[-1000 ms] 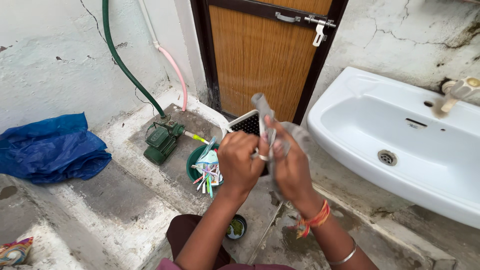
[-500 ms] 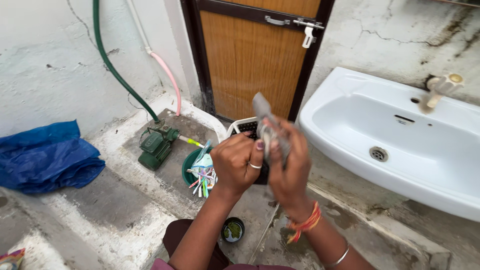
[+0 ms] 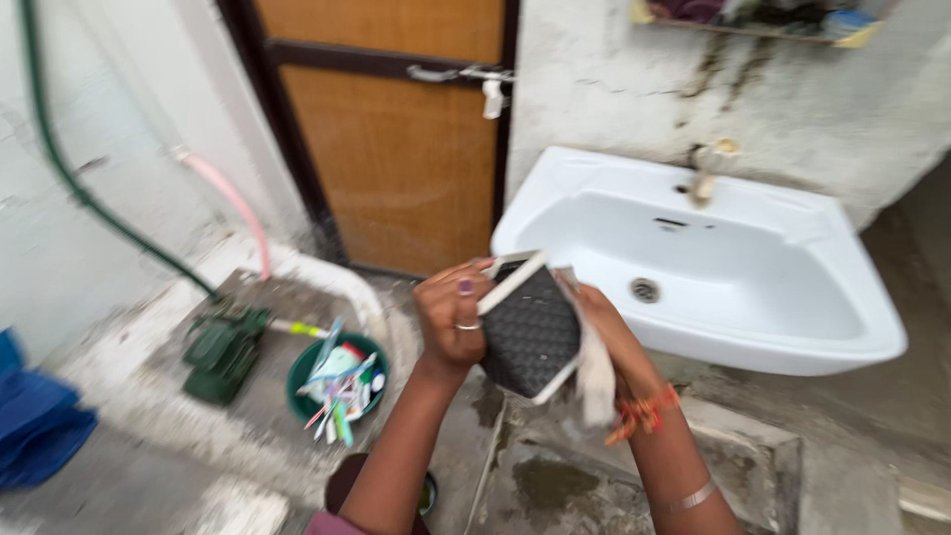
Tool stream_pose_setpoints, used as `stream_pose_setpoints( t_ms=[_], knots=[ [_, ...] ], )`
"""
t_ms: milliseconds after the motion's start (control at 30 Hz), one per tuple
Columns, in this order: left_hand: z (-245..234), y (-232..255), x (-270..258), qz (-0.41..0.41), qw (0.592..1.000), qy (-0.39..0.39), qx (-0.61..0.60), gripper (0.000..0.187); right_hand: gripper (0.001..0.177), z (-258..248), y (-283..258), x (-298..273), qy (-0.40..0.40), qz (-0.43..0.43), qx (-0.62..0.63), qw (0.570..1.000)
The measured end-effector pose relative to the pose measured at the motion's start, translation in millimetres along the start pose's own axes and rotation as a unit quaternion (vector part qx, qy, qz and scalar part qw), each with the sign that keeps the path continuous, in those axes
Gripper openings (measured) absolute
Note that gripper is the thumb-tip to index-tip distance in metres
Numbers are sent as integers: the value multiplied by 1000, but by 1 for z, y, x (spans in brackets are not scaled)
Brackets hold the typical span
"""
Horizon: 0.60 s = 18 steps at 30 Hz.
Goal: The person scrubs a white bathroom sink with a cloth, then wipes a black toothbrush holder and several toothbrushes. The person places the holder and toothbrushes on the sink after cleaning.
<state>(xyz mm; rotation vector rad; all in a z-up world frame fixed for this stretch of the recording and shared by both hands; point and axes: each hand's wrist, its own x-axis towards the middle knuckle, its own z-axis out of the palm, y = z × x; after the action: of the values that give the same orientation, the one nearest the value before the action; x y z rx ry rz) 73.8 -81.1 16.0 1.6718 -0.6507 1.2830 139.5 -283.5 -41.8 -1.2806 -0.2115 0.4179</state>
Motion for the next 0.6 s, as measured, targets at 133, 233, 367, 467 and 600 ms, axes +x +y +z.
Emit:
stream_pose_setpoints(
  t_ms=[133, 233, 367, 467, 600],
  knots=[
    [21, -27, -23, -88, 996, 26, -8, 42, 54, -50, -1, -14, 35, 9, -297, 954],
    [33, -40, -19, -67, 997, 20, 21, 39, 50, -65, -41, -34, 112, 46, -362, 924],
    [62, -56, 14, 9, 993, -74, 90, 35, 53, -72, -94, -35, 93, -102, -300, 944],
    [98, -63, 38, 106, 961, -255, 3, 26, 76, -65, -101, -36, 57, -248, -487, 835],
    [143, -87, 60, 247, 894, -372, 28, 30, 39, -79, -111, -18, 102, -167, -665, 721]
  ],
)
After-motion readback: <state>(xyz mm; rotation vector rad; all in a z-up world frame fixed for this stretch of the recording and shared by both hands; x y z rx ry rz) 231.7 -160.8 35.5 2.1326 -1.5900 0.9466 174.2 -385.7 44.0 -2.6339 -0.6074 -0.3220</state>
